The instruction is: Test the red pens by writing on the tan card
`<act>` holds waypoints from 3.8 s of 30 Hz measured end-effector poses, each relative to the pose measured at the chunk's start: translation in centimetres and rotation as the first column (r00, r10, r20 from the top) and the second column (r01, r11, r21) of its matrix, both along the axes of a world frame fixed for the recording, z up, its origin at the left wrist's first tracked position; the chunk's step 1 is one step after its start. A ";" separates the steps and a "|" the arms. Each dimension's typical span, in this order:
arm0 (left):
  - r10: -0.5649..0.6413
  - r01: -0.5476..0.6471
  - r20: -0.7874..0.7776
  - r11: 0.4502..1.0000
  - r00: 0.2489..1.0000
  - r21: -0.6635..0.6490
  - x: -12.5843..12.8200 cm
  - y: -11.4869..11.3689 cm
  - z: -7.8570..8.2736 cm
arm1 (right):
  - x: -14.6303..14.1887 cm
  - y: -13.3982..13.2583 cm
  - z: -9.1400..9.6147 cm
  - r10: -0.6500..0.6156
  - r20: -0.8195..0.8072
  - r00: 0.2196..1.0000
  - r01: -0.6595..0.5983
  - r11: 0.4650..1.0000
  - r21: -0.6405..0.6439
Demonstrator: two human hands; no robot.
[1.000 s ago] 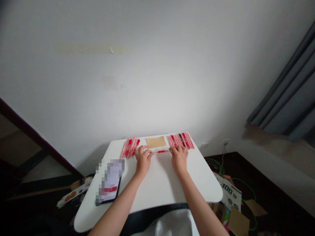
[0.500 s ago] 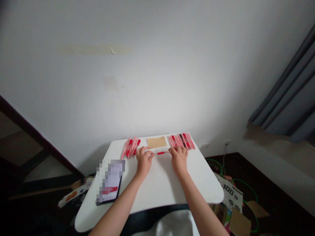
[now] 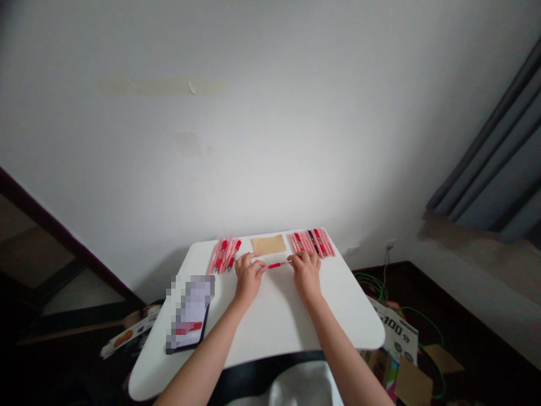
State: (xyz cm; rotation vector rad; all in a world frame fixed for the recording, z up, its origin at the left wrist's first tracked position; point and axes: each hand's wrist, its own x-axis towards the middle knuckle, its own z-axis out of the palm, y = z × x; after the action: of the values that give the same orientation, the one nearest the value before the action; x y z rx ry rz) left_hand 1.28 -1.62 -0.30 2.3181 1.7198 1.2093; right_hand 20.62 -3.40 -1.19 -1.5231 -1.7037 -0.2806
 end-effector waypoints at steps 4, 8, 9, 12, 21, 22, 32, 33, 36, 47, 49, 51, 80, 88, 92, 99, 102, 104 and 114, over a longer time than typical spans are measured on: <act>0.004 -0.004 0.004 1.000 1.000 0.005 0.1 0.0 0.0 | 0.0 0.0 0.0 0.024 -0.004 1.000 -0.024 1.000 -0.011; -0.011 0.011 0.008 1.000 1.000 0.004 0.0 0.1 0.0 | 0.1 0.1 -0.2 0.051 -0.025 0.998 -0.052 0.998 -0.030; -0.013 0.013 0.010 1.000 1.000 0.007 0.0 0.1 0.0 | 0.1 0.2 -0.2 0.060 -0.030 0.998 -0.061 0.997 -0.036; -0.022 0.021 0.022 0.999 1.000 0.034 -0.1 0.2 0.0 | 0.1 0.1 -0.2 0.090 -0.041 0.995 -0.092 0.994 -0.053; -0.031 0.024 0.071 0.995 0.997 0.096 -0.3 0.4 -0.1 | 0.1 0.1 0.0 0.136 -0.031 0.990 -0.138 0.987 -0.087; -0.028 0.020 0.074 0.995 0.997 0.098 -0.3 0.4 -0.1 | 0.1 0.1 0.0 0.137 -0.032 0.990 -0.139 0.986 -0.086; 0.015 -0.021 0.071 0.996 0.997 0.088 -0.4 0.3 0.1 | 0.1 0.0 0.1 0.121 -0.037 0.992 -0.123 0.989 -0.083; 0.015 -0.021 0.069 0.996 0.997 0.089 -0.4 0.3 0.1 | 0.1 0.0 0.1 0.117 -0.038 0.992 -0.120 0.989 -0.082; 0.011 -0.017 0.063 0.995 0.998 0.098 -0.3 0.1 0.4 | 0.1 0.0 0.1 0.104 -0.047 0.994 -0.107 0.991 -0.080; 0.357 -0.351 -0.095 0.934 0.929 0.073 -1.4 -0.9 0.8 | 0.3 0.2 -0.1 0.049 -0.116 0.992 -0.056 0.997 -0.053; 0.388 -0.383 -0.116 0.922 0.914 0.063 -1.4 -0.9 0.9 | 0.4 0.2 -0.1 0.043 -0.116 0.992 -0.050 0.997 -0.056; 0.413 -0.410 -0.133 0.911 0.901 0.054 -1.4 -1.0 1.0 | 0.5 0.3 -0.2 0.047 -0.115 0.992 -0.053 0.997 -0.055; 0.336 -0.336 -0.078 0.942 0.939 0.012 -1.4 -0.1 0.9 | 0.8 0.7 -0.9 0.040 -0.056 0.998 -0.043 0.998 -0.050; 0.250 -0.251 0.052 0.968 0.967 0.026 -1.0 -0.4 1.7 | 0.8 0.6 -0.8 0.047 -0.077 0.996 -0.051 0.997 -0.057; 0.238 -0.240 0.062 0.971 0.969 0.018 -0.7 -0.6 1.6 | 0.7 0.5 -0.7 0.055 -0.093 0.994 -0.060 0.997 -0.051; 0.243 -0.246 0.079 0.968 0.967 0.043 -0.7 -0.5 1.5 | 0.5 0.4 -0.4 0.069 -0.106 0.992 -0.074 0.996 -0.044; 0.239 -0.244 0.087 0.969 0.967 0.048 -0.7 -0.4 1.5 | 0.4 0.2 -0.1 0.079 -0.110 0.991 -0.084 0.996 -0.042; 0.241 -0.246 0.092 0.968 0.966 0.050 -0.7 -0.4 1.6 | 0.4 0.2 0.0 0.080 -0.115 0.990 -0.085 0.996 -0.041; 0.211 -0.217 0.102 0.975 0.972 0.045 -0.7 -0.2 1.1 | 0.5 0.4 -0.4 0.110 -0.107 0.988 -0.114 0.993 -0.032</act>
State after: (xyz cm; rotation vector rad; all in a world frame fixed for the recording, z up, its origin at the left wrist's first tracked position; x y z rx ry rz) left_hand 0.57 -1.78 0.84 2.1054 1.9673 1.3936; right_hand 21.12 -2.98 -1.55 -1.4375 -1.7126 -0.1077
